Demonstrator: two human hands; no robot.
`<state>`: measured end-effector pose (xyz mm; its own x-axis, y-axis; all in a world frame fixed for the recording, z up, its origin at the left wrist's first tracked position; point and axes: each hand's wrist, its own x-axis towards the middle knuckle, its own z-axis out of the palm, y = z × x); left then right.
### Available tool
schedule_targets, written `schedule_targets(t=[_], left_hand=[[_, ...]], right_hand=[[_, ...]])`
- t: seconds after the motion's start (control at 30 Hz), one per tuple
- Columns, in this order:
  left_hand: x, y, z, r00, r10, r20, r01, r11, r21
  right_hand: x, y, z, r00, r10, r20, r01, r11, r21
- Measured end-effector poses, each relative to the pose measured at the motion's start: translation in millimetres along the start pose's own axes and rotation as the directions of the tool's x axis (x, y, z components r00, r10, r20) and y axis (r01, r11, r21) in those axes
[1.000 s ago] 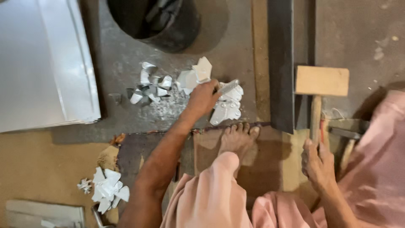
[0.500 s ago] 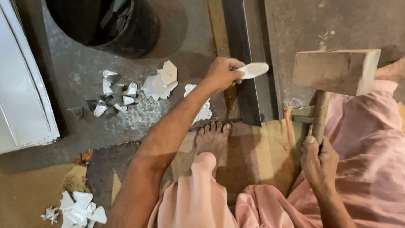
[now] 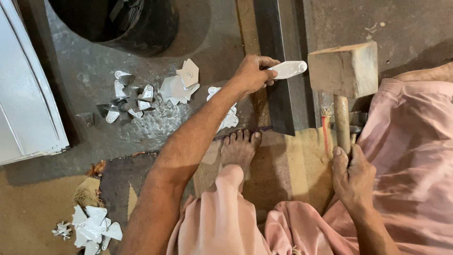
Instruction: The person sits on the floor and flattens small white plastic pieces one at a time on a steel beam, striking them with a hammer and a wooden mallet and setting the flattened pieces aside in piles.
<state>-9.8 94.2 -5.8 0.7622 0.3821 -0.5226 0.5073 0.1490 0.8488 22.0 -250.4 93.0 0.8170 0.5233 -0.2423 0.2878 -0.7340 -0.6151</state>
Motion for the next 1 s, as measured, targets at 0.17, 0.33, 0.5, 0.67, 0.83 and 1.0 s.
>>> schedule_targets(t=[0.17,0.33,0.5,0.67,0.83,1.0], left_hand=[[-0.9,-2.4,1.2,1.000,-0.017,-0.018,0.016,1.000,-0.022],[3.3,-10.1,3.8,1.000,0.022,-0.007,-0.022,0.997,-0.072],[8.1,-21.0,4.3,0.998,0.058,0.002,-0.058,0.993,-0.105],[14.5,-29.9,3.4,0.991,0.131,0.006,-0.130,0.987,-0.095],[15.0,-32.8,5.6,0.997,0.072,-0.002,-0.072,0.990,-0.119],[11.8,-32.8,5.1,0.994,0.110,-0.002,-0.109,0.989,-0.098]], right_hand=[[-0.7,-7.1,2.4,0.987,-0.140,-0.075,0.137,0.990,-0.042],[21.8,-23.8,11.6,0.992,-0.062,0.106,0.085,0.971,-0.222],[20.0,-28.6,2.3,0.995,-0.081,-0.053,0.076,0.993,-0.092],[15.7,-27.4,12.5,0.994,-0.079,-0.075,0.087,0.989,0.118],[25.2,-19.3,8.7,0.987,-0.151,-0.052,0.144,0.982,-0.119],[26.7,-17.9,10.4,0.998,-0.063,-0.013,0.064,0.997,0.047]])
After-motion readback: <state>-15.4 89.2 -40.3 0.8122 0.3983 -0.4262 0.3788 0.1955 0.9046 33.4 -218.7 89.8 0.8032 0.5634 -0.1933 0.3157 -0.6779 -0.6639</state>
